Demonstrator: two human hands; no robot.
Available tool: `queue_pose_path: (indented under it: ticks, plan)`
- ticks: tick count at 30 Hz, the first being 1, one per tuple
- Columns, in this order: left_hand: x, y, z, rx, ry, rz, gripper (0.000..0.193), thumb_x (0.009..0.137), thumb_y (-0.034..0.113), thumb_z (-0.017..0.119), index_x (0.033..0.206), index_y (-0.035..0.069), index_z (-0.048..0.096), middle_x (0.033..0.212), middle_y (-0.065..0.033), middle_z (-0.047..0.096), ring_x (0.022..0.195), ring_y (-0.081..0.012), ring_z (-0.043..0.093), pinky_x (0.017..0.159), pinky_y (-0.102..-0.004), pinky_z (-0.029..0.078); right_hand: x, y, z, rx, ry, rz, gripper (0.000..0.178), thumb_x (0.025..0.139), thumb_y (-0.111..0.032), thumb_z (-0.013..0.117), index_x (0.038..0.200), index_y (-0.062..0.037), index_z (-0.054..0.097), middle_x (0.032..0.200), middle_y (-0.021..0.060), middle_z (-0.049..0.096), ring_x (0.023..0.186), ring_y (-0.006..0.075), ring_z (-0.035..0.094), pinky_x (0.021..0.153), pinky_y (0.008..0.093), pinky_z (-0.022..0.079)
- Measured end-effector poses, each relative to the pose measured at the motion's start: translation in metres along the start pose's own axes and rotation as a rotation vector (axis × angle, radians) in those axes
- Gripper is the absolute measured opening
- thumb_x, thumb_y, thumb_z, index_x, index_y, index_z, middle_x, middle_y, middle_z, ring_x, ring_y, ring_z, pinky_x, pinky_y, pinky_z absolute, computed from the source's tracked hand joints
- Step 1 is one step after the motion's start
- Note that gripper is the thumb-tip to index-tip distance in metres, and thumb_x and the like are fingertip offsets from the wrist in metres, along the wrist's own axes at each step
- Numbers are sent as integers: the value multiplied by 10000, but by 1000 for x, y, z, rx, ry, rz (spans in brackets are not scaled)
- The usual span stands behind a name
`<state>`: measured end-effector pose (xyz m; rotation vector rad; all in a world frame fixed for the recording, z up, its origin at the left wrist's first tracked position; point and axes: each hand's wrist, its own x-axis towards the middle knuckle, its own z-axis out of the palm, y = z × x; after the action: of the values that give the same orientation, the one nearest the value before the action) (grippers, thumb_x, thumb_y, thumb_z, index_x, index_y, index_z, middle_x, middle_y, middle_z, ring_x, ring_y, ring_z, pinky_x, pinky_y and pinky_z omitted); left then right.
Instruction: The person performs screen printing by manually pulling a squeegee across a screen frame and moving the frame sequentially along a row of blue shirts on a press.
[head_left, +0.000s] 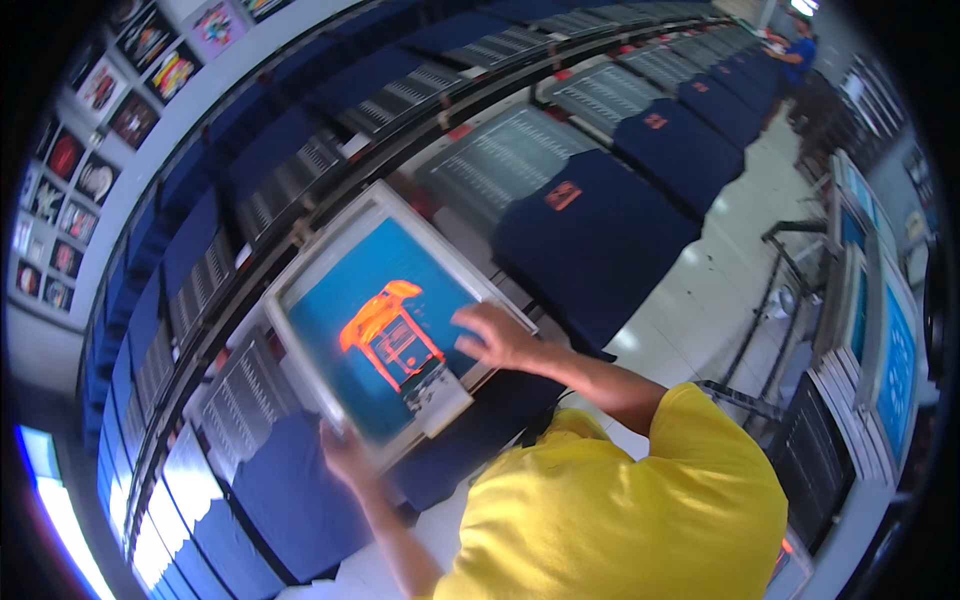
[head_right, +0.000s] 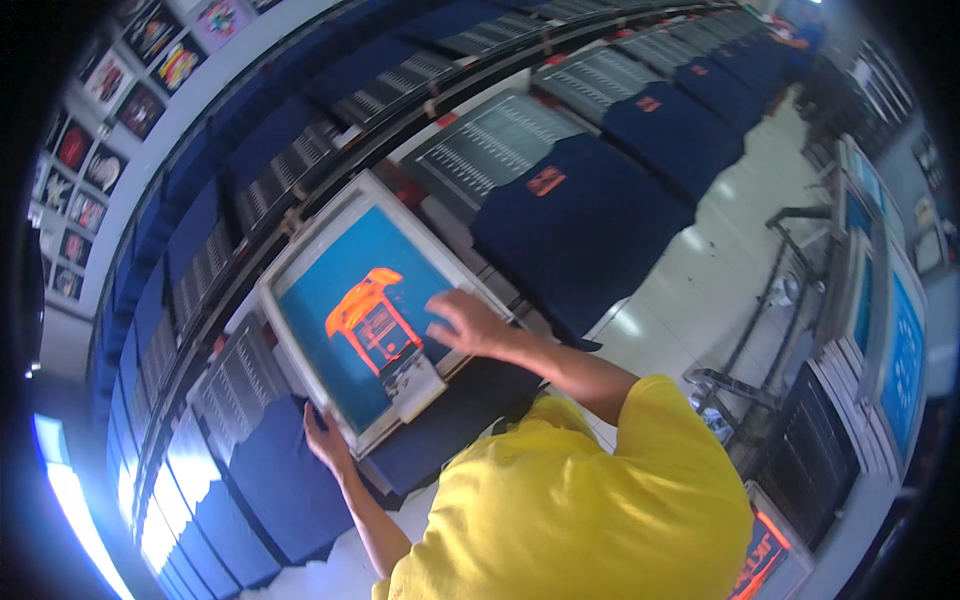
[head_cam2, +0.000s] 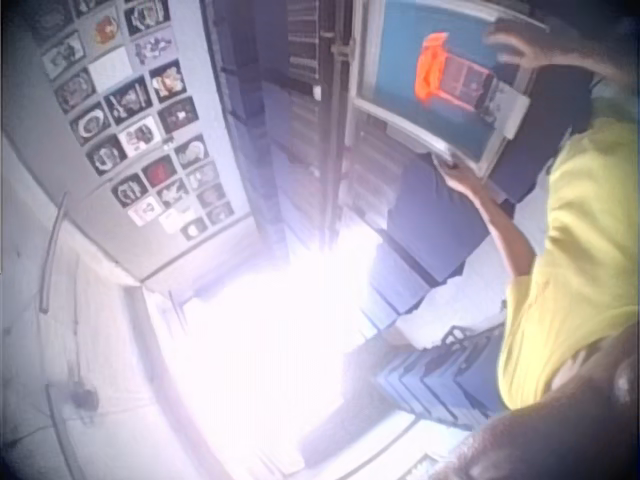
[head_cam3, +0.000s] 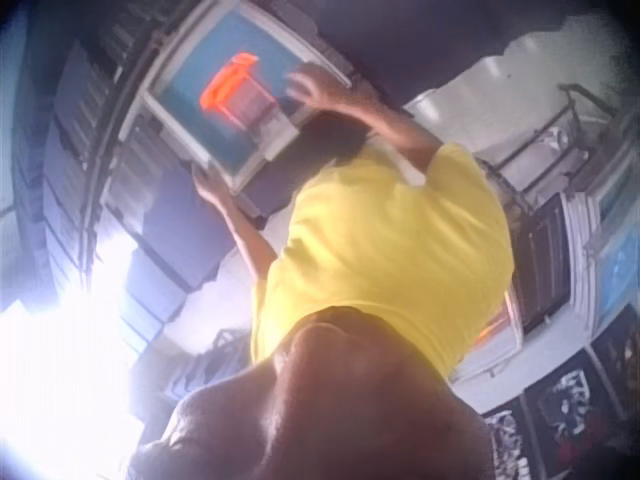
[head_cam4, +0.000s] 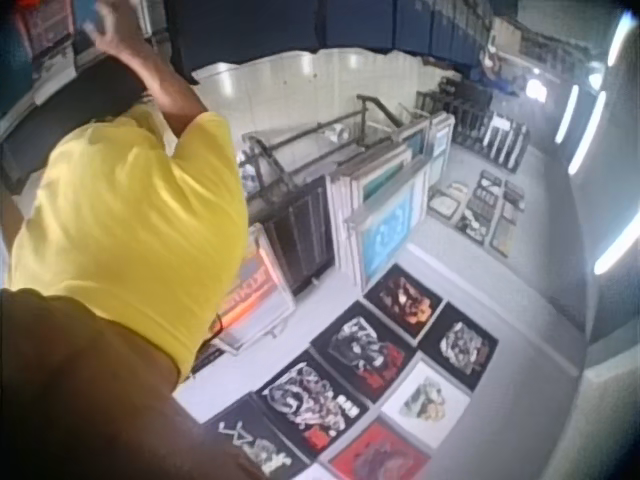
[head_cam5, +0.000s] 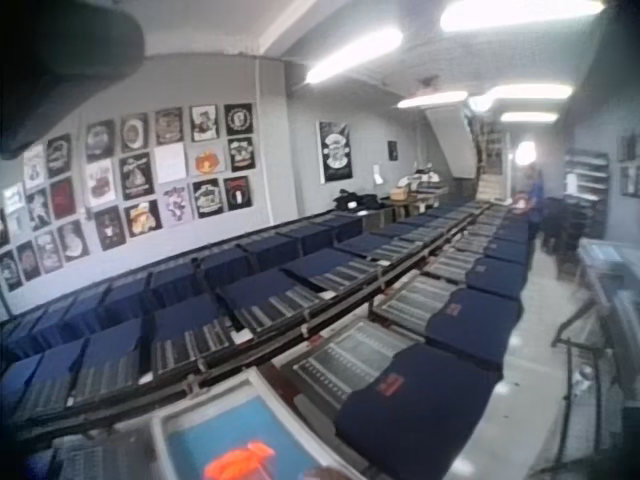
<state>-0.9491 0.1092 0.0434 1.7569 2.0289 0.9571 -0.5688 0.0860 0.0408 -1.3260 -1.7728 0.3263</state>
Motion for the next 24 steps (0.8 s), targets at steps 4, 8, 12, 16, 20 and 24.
queue_pose_path:
  ticks: [4,8,12,16,20,24]
  plan:
    - [-52,34,-12,-360,17,134,315,1027,177,556,1229,-51,639,1137,-143,709,1077,-252,664,948,-364,505,-28,-42,9,-91,-328,-255,550,880,-340,720,1326,-49,585,1377,89,590,1260,321,513,1042,461,431]
    - [-107,43,-1,-528,-226,27,317,1037,237,552,1111,-50,665,985,-115,728,807,-165,703,626,-267,516,-39,-54,22,-317,-446,-357,585,839,-339,734,1351,-96,588,1397,31,588,1266,270,507,1040,459,433]
    - [-128,49,11,-678,-539,-260,385,1045,311,532,1106,-46,662,985,-131,731,695,-130,692,480,-202,428,-26,-54,29,-422,-519,-377,566,764,-249,739,1302,-122,616,1356,-2,612,1209,221,536,979,431,454]
    - [-124,58,28,-879,-848,-519,479,1073,369,438,1298,-36,558,1067,-167,717,695,-165,679,449,-207,360,4,-62,24,-323,-528,-331,569,717,-227,761,1260,-119,631,1276,19,639,1160,212,568,948,407,460]
    - [-114,49,52,-1165,-986,-674,524,1090,396,405,1385,-31,480,1117,-166,705,712,-164,663,470,-213,362,18,-71,27,-409,-478,-316,454,720,-191,759,1151,-113,639,1142,34,669,1087,236,597,924,422,453]
    - [-112,40,65,-1266,-1011,-738,550,1086,435,400,1389,-16,488,1127,-163,702,745,-157,645,486,-207,368,25,-69,31,-351,-429,-239,374,720,-155,767,1070,-114,640,1086,24,679,1054,237,609,898,420,447]
